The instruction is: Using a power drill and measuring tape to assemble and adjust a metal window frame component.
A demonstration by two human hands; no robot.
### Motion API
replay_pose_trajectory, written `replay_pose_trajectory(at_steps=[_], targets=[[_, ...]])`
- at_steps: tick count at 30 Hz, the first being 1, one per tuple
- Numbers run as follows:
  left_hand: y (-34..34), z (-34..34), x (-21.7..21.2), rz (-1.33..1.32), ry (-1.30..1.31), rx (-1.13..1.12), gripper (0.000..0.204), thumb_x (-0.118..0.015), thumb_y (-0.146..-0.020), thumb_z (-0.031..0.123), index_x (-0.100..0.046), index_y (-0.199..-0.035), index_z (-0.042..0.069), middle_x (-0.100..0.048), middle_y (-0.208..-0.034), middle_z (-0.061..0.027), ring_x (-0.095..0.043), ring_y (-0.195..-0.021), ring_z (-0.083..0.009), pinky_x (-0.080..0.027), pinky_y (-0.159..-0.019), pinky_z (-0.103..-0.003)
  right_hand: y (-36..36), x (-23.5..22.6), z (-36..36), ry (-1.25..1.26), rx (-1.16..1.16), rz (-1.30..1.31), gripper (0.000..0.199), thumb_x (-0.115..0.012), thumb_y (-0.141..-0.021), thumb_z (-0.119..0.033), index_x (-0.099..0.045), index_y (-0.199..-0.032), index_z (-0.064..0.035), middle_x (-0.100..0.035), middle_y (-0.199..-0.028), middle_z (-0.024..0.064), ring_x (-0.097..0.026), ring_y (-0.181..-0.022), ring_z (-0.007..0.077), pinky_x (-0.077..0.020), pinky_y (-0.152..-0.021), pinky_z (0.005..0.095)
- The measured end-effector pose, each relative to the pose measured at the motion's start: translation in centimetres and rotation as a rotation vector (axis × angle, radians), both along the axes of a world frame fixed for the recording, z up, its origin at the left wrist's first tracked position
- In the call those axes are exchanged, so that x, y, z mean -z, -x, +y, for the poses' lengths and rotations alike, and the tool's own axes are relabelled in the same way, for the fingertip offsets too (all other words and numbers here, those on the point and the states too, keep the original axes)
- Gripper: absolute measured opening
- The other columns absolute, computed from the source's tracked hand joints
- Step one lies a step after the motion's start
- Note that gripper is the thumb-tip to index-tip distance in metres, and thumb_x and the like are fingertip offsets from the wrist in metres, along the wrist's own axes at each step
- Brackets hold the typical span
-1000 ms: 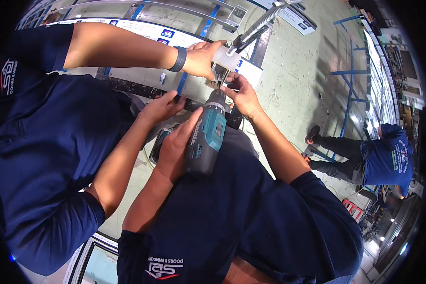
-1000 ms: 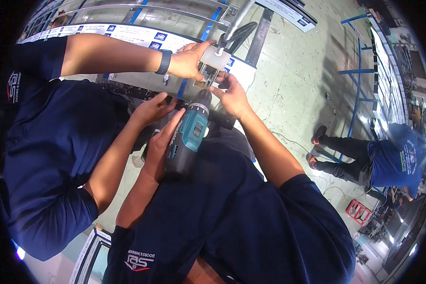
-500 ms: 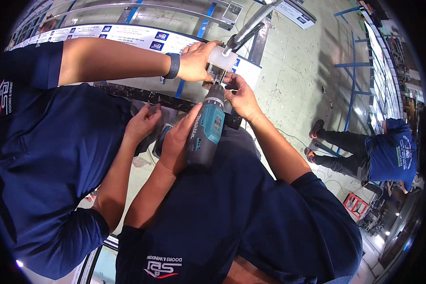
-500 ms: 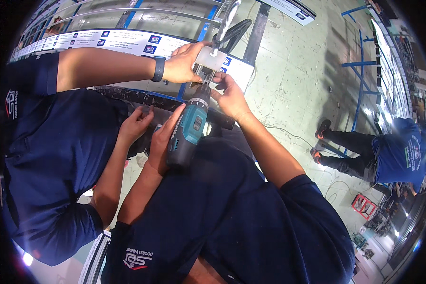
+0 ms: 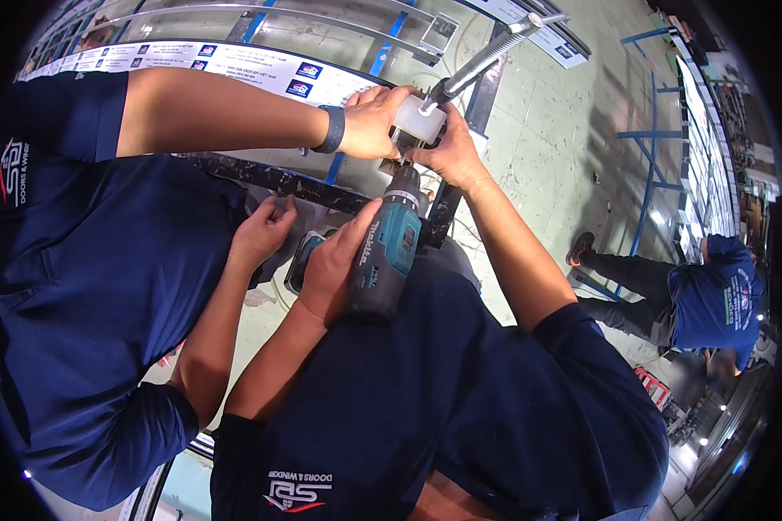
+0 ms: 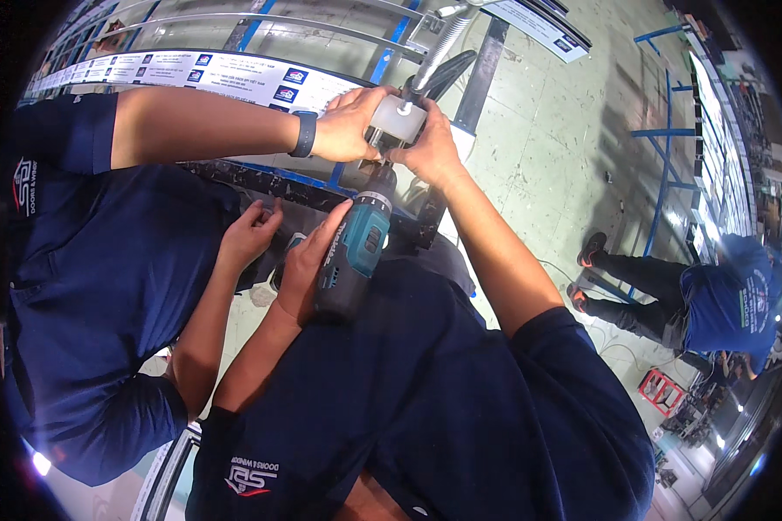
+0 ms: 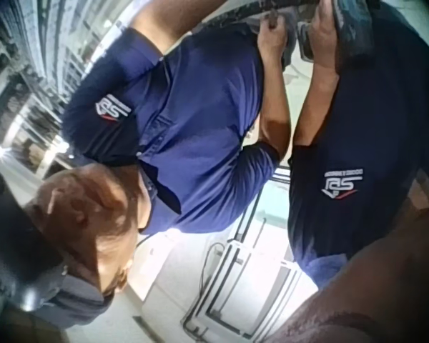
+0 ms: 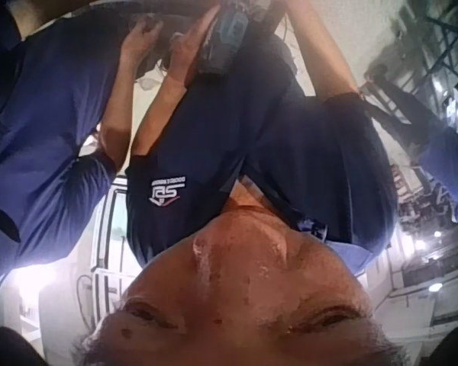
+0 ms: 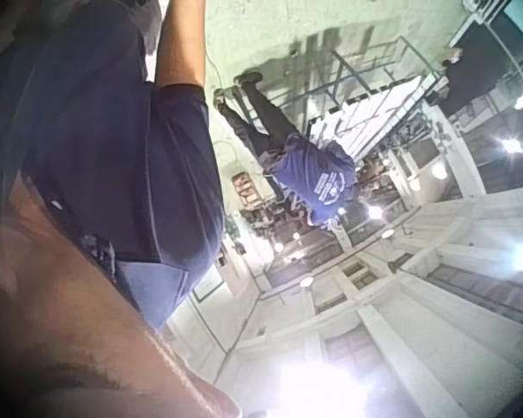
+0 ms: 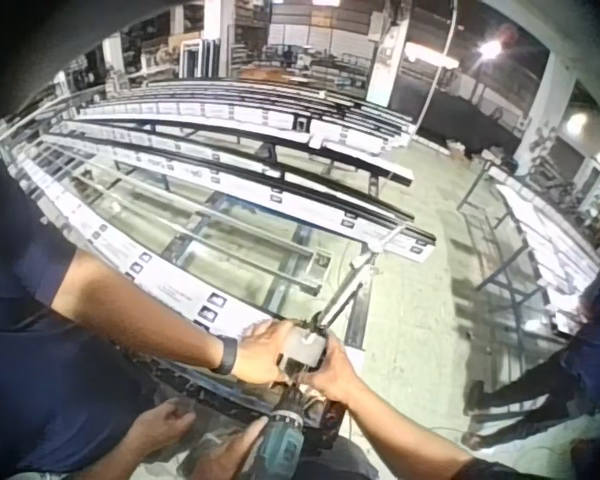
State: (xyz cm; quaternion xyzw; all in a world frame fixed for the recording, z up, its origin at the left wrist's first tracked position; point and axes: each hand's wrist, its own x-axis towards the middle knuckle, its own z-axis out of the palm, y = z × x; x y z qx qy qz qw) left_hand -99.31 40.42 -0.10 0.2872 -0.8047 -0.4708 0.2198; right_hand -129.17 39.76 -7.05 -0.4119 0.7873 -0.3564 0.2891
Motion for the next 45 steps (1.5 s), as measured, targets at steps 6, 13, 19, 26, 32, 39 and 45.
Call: replay_pose_trajectory(at_steps=[6,13,19,26,32,39,45], targets=[[0.1,0.1,0.2,-0.006,0.023,-0.008,0.075,-0.074,-0.096,0.014,-0.046,-0.165,0.015,-0.072,-0.136,-0.0225,-0.073,-0.118,-0.0416,-0.060,-0.097,-0.045,-0.2,0.0,-1.5,-0.196,0.015,0.125,0.133,-0.107,-0.050,-0.030,-0.037,-0.157,0.0047,-0.053,-0.149,0.0261,-0.055,-0.142,0.0393,-0.0461,-0.122,0.0421],[0.2,-0.1,0.4,-0.021,0.003,0.010,0.075,-0.072,-0.096,0.013,-0.045,-0.166,0.014,-0.073,-0.135,-0.0229,-0.074,-0.115,-0.0418,-0.060,-0.096,-0.045,-0.5,-1.3,-2.3,-0.242,0.017,0.154,0.123,-0.103,-0.056,-0.026,-0.036,-0.154,0.0056,-0.053,-0.144,0.0283,-0.049,-0.144,0.0445,-0.0474,-0.121,0.0448],[-0.3,-0.4,0.6,-0.065,-0.044,0.027,0.075,-0.073,-0.096,0.008,-0.046,-0.165,0.014,-0.072,-0.135,-0.0271,-0.073,-0.120,-0.0449,-0.060,-0.098,-0.046,1.6,-1.1,-0.6,-0.033,-0.019,-0.468,0.107,-0.091,-0.076,-0.007,-0.030,-0.163,0.0003,-0.053,-0.153,0.0269,-0.056,-0.142,0.0385,-0.0489,-0.119,0.0457],[0.2,-0.7,0.0,-0.079,-0.031,0.043,0.075,-0.071,-0.097,0.011,-0.044,-0.167,0.014,-0.071,-0.138,-0.0240,-0.073,-0.120,-0.0431,-0.060,-0.097,-0.046,1.3,0.3,3.9,0.071,-0.186,-0.205,0.135,-0.094,-0.073,-0.001,-0.009,-0.177,-0.0075,-0.049,-0.162,0.0280,-0.055,-0.146,0.0374,-0.0462,-0.122,0.0470],[0.1,-0.8,0.6,-0.086,-0.004,0.055,0.076,-0.071,-0.097,0.013,-0.043,-0.167,0.014,-0.071,-0.139,-0.0242,-0.072,-0.122,-0.0432,-0.060,-0.098,-0.046,1.7,1.6,3.3,0.133,-0.230,0.052,0.143,-0.105,-0.064,-0.017,-0.015,-0.175,-0.0053,-0.045,-0.166,0.0257,-0.048,-0.152,0.0392,-0.0433,-0.125,0.0479],[0.2,-0.6,1.1,-0.090,0.013,0.070,0.077,-0.072,-0.097,0.014,-0.042,-0.168,0.014,-0.072,-0.136,-0.0238,-0.073,-0.117,-0.0427,-0.061,-0.096,-0.047,1.7,1.8,3.1,0.101,-0.193,-0.060,0.146,-0.107,-0.057,-0.015,-0.019,-0.173,-0.0084,-0.032,-0.176,0.0230,-0.039,-0.160,0.0397,-0.0414,-0.129,0.0458],[0.4,-0.7,0.8,-0.088,0.025,0.069,0.078,-0.073,-0.096,0.014,-0.042,-0.168,0.014,-0.073,-0.134,-0.0233,-0.074,-0.116,-0.0424,-0.061,-0.094,-0.047,1.7,1.5,3.0,0.107,-0.193,-0.073,0.146,-0.106,-0.058,-0.014,-0.018,-0.174,-0.0086,-0.037,-0.173,0.0228,-0.047,-0.154,0.0405,-0.0447,-0.126,0.0454]])
